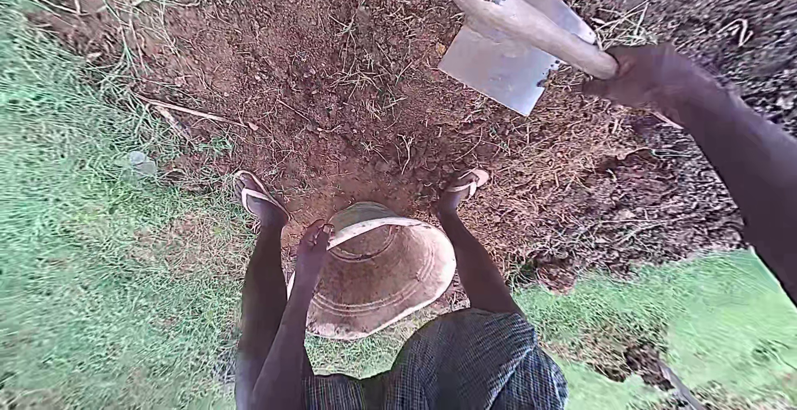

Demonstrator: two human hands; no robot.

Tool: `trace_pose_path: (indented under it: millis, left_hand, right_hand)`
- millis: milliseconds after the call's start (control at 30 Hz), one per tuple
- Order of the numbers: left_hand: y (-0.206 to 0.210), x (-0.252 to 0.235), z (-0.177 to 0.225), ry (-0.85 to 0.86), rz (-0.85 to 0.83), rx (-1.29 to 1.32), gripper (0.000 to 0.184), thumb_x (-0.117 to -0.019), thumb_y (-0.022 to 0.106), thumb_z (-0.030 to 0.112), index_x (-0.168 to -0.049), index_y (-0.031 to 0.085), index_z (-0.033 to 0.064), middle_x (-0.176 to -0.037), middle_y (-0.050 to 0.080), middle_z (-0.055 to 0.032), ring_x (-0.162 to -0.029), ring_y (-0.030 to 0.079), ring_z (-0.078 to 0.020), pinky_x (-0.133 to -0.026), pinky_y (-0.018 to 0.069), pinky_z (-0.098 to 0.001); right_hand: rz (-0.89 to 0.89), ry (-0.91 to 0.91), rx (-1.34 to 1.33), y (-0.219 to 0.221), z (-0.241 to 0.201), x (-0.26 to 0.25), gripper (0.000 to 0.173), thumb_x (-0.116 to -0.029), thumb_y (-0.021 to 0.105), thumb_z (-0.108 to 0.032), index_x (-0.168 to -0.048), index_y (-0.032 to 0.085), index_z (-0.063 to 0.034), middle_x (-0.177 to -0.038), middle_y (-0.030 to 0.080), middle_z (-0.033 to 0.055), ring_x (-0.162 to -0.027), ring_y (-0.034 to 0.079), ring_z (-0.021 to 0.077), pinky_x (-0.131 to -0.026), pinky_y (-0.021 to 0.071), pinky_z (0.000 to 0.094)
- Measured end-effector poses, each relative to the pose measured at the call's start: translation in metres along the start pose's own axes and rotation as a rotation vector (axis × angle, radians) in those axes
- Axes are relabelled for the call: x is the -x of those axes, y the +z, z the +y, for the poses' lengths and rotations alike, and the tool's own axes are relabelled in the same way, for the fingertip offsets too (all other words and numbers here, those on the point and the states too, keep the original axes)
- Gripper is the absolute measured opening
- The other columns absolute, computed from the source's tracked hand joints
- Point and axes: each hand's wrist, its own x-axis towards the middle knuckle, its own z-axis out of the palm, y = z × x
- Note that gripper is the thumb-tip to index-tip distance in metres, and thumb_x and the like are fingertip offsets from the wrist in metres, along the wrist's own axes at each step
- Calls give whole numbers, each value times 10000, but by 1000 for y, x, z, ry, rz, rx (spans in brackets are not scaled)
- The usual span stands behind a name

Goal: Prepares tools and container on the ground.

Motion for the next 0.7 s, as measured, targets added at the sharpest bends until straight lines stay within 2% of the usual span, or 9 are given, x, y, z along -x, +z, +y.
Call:
trace_pose_path:
  millis: [133, 200, 300, 333, 400, 467, 500, 600, 700]
  left_hand:
    - [-11, -4, 14, 54, -8, 209, 330, -1078, 407, 113, -1339, 508, -62, -1096, 683, -112, -915, 701, -140, -793, 594, -295]
    - [-25, -7, 23, 142, -22, 359, 431, -1063, 421, 218, -1396, 439, -56, -1178, 677, -109, -1022, 694, -182, -855, 593, -346]
    - [-48, -22, 34, 332, -81, 558, 1081, -858, 663, 686, -1537, 167, 6, -1404, 565, -117, -1261, 595, -248, -1014, 533, -450]
    - [-58, -32, 40, 375, -70, 614, 1186, -779, 696, 751, -1562, 130, 65, -1454, 529, -105, -1302, 567, -250, -1049, 512, -464]
    - [-80, -55, 54, 399, 47, 774, 957, -788, 718, 712, -1489, 332, 189, -1372, 585, -36, -1241, 589, -208, -1035, 514, -456]
    - [-113, -78, 70, 301, 299, 876, 471, -1023, 537, 493, -1330, 464, 143, -1208, 644, -67, -1089, 651, -216, -897, 568, -448]
    - [-135, -87, 78, 209, 434, 874, 372, -1071, 470, 437, -1285, 497, 134, -1139, 653, -68, -1020, 663, -218, -826, 577, -450]
    - [-220, -110, 73, 191, 584, 790, 371, -1094, 371, 472, -1168, 545, 153, -1040, 687, -62, -950, 697, -245, -741, 594, -473]
    - [-288, -115, 67, 337, 618, 760, 377, -1102, 315, 487, -1143, 527, 177, -1040, 681, -63, -1003, 692, -273, -809, 589, -533]
  right_hand:
    - [47, -14, 48, 30, -35, 85, 307, -965, 721, -244, -1184, 649, -41, -902, 638, 363, -836, 604, 623, -651, 400, 803]
    - [40, -84, 83, 55, -58, 122, 290, -960, 716, -243, -1190, 663, -74, -870, 653, 340, -816, 625, 605, -652, 416, 785]
    - [-3, -311, 113, 105, -114, 148, 257, -934, 705, -223, -1144, 696, -73, -842, 693, 282, -782, 672, 542, -650, 463, 728]
    - [-63, -367, 127, 119, -142, 146, 256, -936, 697, -212, -1154, 698, -78, -884, 709, 266, -824, 687, 519, -688, 483, 716]
    - [-256, -426, 191, 144, -208, 133, 260, -961, 662, -223, -1195, 672, -109, -1006, 720, 218, -950, 694, 457, -779, 500, 663]
    - [-388, -490, 211, 172, -268, 114, 255, -977, 648, -253, -1209, 652, -150, -1051, 715, 171, -985, 688, 405, -802, 506, 626]
    - [-397, -552, 185, 187, -294, 107, 248, -966, 663, -251, -1196, 652, -157, -1018, 717, 162, -959, 691, 394, -790, 511, 618]
    - [-348, -777, 40, 231, -356, 86, 278, -941, 705, -260, -1198, 654, -166, -970, 712, 134, -905, 697, 362, -738, 538, 596]
    - [-389, -929, -70, 245, -404, 62, 331, -928, 710, -253, -1240, 663, -154, -1010, 712, 131, -919, 696, 349, -747, 542, 603]
